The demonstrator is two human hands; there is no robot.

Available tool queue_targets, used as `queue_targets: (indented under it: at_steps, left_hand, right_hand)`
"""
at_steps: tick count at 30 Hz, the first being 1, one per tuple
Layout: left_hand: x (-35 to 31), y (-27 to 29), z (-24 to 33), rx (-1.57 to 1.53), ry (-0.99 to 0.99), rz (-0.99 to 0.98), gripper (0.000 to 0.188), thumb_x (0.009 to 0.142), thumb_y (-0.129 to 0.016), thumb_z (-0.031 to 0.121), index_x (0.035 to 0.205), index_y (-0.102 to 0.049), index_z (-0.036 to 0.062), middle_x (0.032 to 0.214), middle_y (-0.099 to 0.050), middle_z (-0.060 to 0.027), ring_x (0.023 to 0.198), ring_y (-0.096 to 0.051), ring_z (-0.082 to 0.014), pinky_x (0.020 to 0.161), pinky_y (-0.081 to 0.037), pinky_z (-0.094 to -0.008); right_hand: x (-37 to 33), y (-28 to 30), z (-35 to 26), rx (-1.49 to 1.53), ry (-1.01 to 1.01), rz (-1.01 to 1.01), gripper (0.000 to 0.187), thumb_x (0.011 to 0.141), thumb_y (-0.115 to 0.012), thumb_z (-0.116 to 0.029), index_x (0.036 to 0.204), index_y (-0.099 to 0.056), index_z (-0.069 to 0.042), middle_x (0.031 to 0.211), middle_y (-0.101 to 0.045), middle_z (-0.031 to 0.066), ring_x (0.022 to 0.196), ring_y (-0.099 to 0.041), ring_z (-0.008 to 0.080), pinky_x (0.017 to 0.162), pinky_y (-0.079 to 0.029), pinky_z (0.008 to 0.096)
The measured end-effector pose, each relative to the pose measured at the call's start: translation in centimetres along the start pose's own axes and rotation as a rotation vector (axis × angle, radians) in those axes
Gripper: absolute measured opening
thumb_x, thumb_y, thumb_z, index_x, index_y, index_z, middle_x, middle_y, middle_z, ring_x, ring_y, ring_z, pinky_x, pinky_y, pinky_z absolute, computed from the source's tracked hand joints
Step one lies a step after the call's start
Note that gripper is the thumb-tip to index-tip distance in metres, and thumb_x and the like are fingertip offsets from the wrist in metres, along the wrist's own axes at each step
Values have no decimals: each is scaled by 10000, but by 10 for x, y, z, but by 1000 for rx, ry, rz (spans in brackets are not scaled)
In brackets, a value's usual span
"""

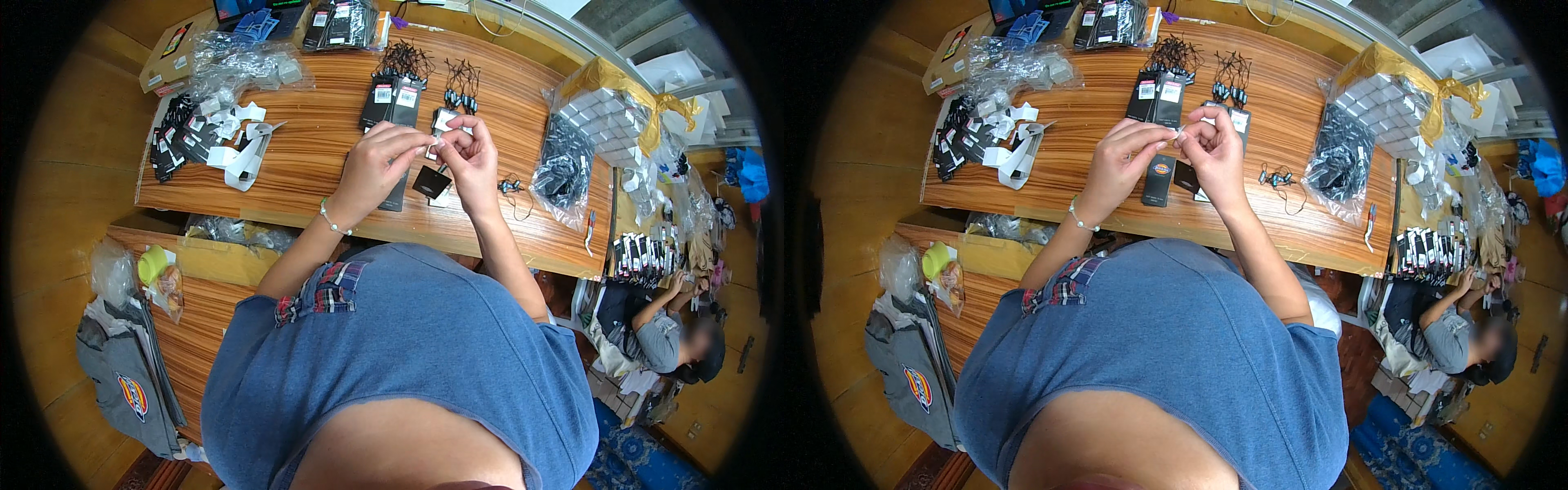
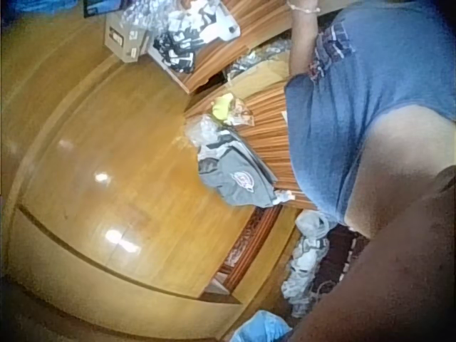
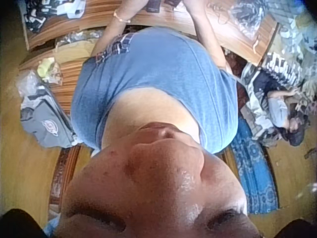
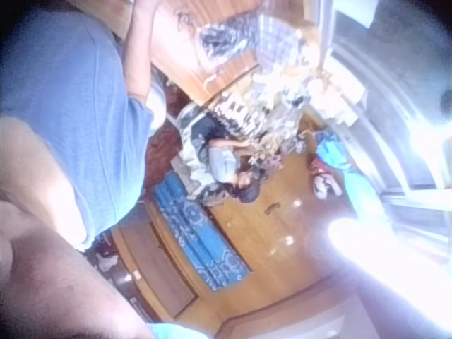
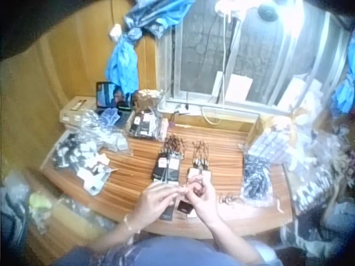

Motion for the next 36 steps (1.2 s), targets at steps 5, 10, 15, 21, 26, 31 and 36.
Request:
queue_targets:
  at_steps: [5, 10, 15, 21, 26, 31, 36]
  left_hand:
    - [2, 5, 4, 191, -123, 25, 165, 717, -631, 97, 876, -667, 120, 894, -627, -15, 865, -547, -190, 766, -432, -316]
    - [6, 8, 7, 423, -333, -1, 192, 690, -623, 114, 864, -677, 175, 914, -617, 31, 865, -533, -174, 803, -389, -345]
    - [5, 7, 6, 490, -438, -74, 171, 688, -615, 146, 846, -668, 185, 892, -603, 60, 888, -535, -146, 869, -367, -391]
    - [8, 7, 3, 487, -486, -138, 167, 685, -617, 159, 845, -663, 176, 879, -599, 62, 891, -535, -135, 893, -350, -405]
    - [14, 6, -11, 445, -412, -154, 142, 685, -617, 129, 814, -665, 165, 861, -606, 49, 883, -530, -135, 878, -359, -379]
    - [10, 6, -24, 146, -199, -35, 149, 701, -610, 74, 819, -678, 134, 848, -629, 15, 839, -543, -162, 836, -373, -334]
    - [8, 2, -27, -81, -41, 43, 184, 718, -584, -24, 841, -681, 72, 859, -639, -46, 845, -561, -185, 765, -425, -299]
  right_hand:
    - [2, -3, 2, 83, -136, -60, 172, 848, -519, -4, 1018, -517, 19, 827, -609, 75, 743, -595, 124, 693, -493, 240]
    - [3, -1, 6, 298, -297, -99, 124, 873, -515, -69, 955, -546, 19, 871, -621, 99, 785, -616, 163, 744, -516, 276]
    - [1, 5, 22, 408, -398, -148, 85, 872, -522, -81, 916, -530, -9, 856, -622, 106, 794, -621, 168, 728, -521, 272]
    - [-1, 1, 19, 307, -448, -153, 104, 870, -511, -51, 961, -491, -7, 877, -618, 120, 819, -624, 189, 745, -526, 288]
    - [1, 3, 20, 393, -417, -121, 161, 863, -496, -9, 1013, -437, -18, 910, -616, 154, 854, -625, 215, 761, -525, 296]
    - [1, 3, 16, 315, -320, -92, 217, 850, -499, 24, 1039, -405, -27, 892, -619, 170, 870, -629, 218, 736, -520, 274]
    - [3, -4, 4, 319, -276, -61, 235, 835, -517, 35, 1038, -418, -30, 857, -629, 155, 828, -638, 221, 731, -510, 277]
Point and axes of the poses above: each hand's wrist, its own x-axis towards the middle knuckle, its own y-axis out of the back of the hand, z = x × y, the point moved 4 cm from there along x, towards the middle knuckle
